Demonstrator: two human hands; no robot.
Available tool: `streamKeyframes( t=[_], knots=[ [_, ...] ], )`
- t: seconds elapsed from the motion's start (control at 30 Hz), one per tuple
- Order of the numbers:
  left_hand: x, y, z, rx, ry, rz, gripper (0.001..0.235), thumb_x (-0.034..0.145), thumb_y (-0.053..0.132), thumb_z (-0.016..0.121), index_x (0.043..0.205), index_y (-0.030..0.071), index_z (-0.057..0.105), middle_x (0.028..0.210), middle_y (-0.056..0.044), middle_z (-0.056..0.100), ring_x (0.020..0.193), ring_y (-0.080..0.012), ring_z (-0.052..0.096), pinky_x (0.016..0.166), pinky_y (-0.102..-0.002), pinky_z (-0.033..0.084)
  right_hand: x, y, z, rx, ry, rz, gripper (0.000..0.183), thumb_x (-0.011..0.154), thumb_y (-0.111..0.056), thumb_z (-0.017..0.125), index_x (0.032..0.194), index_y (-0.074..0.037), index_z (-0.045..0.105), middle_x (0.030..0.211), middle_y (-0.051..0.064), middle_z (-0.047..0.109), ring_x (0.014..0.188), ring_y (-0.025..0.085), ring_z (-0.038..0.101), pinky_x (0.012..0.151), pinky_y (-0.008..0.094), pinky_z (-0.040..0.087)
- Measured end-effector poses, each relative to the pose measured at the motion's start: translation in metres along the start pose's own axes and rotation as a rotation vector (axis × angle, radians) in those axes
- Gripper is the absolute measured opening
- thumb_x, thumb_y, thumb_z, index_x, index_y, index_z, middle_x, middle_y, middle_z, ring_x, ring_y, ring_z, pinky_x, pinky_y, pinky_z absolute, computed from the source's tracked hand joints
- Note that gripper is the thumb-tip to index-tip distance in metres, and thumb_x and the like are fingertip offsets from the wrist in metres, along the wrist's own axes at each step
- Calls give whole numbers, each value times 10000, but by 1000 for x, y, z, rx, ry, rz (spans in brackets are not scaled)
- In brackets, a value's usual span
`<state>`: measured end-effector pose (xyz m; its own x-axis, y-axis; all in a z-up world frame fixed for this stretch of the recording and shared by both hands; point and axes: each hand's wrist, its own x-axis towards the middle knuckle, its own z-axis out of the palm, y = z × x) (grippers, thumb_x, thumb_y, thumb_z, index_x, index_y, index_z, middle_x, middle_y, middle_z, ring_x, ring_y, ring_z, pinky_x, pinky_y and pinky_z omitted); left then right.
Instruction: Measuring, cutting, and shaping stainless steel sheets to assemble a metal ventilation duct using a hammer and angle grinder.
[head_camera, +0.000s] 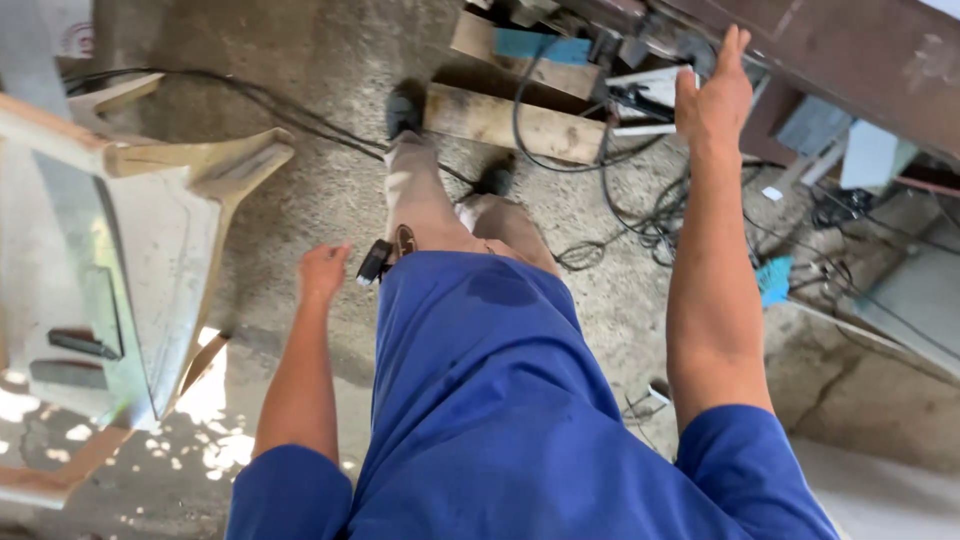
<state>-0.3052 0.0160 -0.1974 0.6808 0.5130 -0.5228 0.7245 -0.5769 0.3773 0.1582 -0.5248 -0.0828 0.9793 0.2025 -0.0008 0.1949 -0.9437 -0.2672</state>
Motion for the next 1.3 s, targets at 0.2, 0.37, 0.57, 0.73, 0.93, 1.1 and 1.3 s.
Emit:
streamKeyframes(
  t=[0.2, 0.37, 0.57, 0.73, 0.93, 1.1, 1.3],
  knots=[
    [-28, 33, -28, -424, -44, -345, 384, 955, 415, 698, 990, 35, 740, 767, -141, 724, 604, -217, 674, 585, -400, 559, -73, 38, 22, 612, 422, 253, 205, 1010, -138, 730, 1125, 31, 731, 989, 112, 788, 893, 202, 720, 835, 333, 596],
    [-32, 33, -8, -275, -68, -218, 390, 961, 390, 745, 1001, 4, 774, 744, -151, 708, 598, -198, 669, 549, -352, 535, -243, 57, 127, 1151, -422, 831, 161, 952, -166, 613, 868, -63, 704, 713, 48, 639, 559, 150, 582, 487, 301, 442],
    [-14, 44, -26, -276, -150, -255, 402, 926, 392, 753, 1020, 1, 759, 751, -137, 718, 593, -186, 674, 548, -337, 554, -418, 35, 209, 945, -782, 1129, 270, 961, -291, 644, 1012, -36, 718, 903, 99, 759, 679, 198, 735, 472, 376, 537],
    [16, 75, -58, -224, -163, -190, 396, 939, 389, 738, 1039, 6, 747, 734, -116, 718, 582, -174, 669, 547, -327, 540, -405, -1, 168, 969, -621, 1289, 257, 951, -251, 682, 1081, -35, 729, 923, 122, 747, 723, 235, 721, 602, 370, 582],
    [24, 143, -90, -177, -121, -14, 418, 960, 409, 725, 1024, -4, 747, 752, -110, 723, 613, -159, 671, 582, -317, 537, -359, 3, 163, 1201, -350, 1216, 292, 968, -251, 635, 1149, -30, 697, 963, 129, 758, 764, 233, 735, 636, 358, 587],
    [28, 163, -103, -88, -61, 122, 457, 972, 441, 720, 1003, -14, 749, 747, -139, 733, 632, -190, 692, 651, -331, 540, -299, -5, 150, 1294, -167, 985, 314, 954, -217, 639, 1163, 11, 696, 953, 153, 755, 788, 234, 745, 650, 353, 607],
    [55, 145, -126, -194, -10, 20, 454, 944, 447, 720, 1042, 4, 745, 815, -162, 735, 700, -263, 691, 689, -417, 555, -214, -53, 66, 1086, -133, 718, 354, 939, -253, 660, 1185, -1, 699, 978, 106, 775, 811, 180, 751, 682, 292, 575]
  ],
)
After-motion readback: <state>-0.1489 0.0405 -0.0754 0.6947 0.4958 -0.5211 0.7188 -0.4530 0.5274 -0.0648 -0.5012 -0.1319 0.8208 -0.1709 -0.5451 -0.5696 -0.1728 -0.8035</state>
